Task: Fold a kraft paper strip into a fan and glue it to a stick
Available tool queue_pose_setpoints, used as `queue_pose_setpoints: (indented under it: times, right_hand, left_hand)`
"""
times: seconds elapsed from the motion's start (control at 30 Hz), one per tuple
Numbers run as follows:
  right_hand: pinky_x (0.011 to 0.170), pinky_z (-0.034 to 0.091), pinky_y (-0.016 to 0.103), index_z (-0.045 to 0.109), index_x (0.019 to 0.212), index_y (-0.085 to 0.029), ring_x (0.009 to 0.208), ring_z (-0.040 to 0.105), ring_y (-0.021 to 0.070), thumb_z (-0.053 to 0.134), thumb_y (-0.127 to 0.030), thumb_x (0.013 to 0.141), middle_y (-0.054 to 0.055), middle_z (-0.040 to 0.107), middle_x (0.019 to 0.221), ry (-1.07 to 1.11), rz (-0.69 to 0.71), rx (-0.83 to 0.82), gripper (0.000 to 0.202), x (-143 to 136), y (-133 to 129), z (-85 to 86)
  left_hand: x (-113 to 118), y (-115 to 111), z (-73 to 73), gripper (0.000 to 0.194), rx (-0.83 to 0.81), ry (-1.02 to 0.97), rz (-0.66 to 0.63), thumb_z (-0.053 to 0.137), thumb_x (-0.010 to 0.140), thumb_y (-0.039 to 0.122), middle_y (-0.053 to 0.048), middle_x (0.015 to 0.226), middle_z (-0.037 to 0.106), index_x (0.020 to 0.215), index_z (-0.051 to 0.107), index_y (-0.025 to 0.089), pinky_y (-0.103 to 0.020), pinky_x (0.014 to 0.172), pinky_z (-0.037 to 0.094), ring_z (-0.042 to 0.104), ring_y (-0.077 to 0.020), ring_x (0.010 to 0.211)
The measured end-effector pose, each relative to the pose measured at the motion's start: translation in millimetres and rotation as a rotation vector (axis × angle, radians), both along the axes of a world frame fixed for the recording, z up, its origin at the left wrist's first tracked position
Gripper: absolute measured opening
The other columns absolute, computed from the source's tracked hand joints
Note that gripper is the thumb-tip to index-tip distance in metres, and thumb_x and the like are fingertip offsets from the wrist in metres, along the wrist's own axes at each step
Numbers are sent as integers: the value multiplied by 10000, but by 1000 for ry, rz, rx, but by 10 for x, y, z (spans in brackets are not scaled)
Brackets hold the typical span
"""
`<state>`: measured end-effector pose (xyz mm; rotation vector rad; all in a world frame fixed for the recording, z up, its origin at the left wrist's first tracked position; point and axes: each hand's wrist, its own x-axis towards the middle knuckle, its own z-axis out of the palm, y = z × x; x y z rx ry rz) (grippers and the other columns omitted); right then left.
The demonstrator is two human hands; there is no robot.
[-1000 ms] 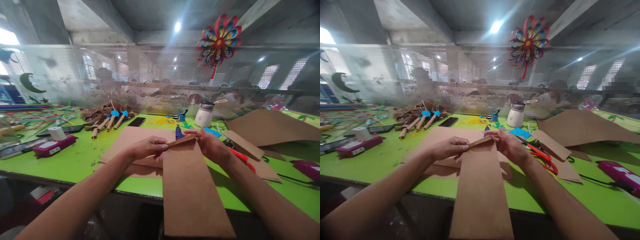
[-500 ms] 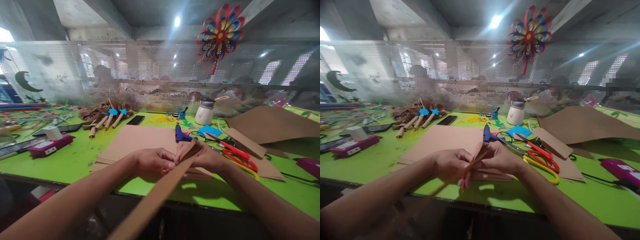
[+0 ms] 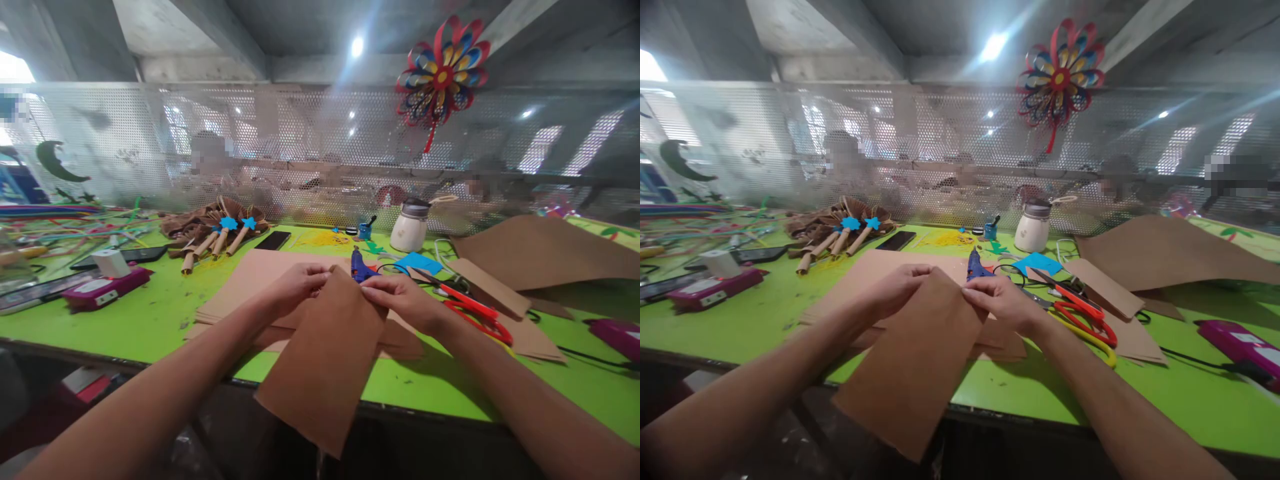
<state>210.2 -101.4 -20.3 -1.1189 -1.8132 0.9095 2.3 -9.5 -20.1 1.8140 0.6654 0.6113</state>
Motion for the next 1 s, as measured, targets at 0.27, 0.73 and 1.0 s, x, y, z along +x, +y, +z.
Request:
queue_pose_setpoints:
  times: [0.27, 0.73, 1.0]
  right_hand:
    - [680, 391, 273, 676, 829, -168, 762, 557, 169, 457, -268, 858, 50, 664, 815, -552, -26, 200, 243, -38, 76, -132]
    - [645, 409, 292, 685, 772, -166, 702, 569, 181, 535, -336, 797, 47, 665, 751, -181, -226, 91, 228, -168, 133, -323]
    - [561, 385, 255, 649, 757, -133, 590, 529, 132, 651, -400, 680, 16, 629, 681, 200, -234, -248, 277, -152, 89, -216]
  left_hand:
    - [98, -31, -8, 300, 334, 171, 29, 470, 820, 369, -50, 792, 632, 811, 644, 124, -253, 669, 407, 554, -146, 735]
    - [93, -49, -107, 293, 487, 354, -144, 445, 831, 336, -51, 841, 638, 864, 657, 135, -234, 648, 381, 539, -145, 720]
    - [73, -95, -21, 319, 331, 245, -257, 407, 844, 400, -8, 754, 578, 808, 587, 138, -218, 616, 367, 482, -116, 664]
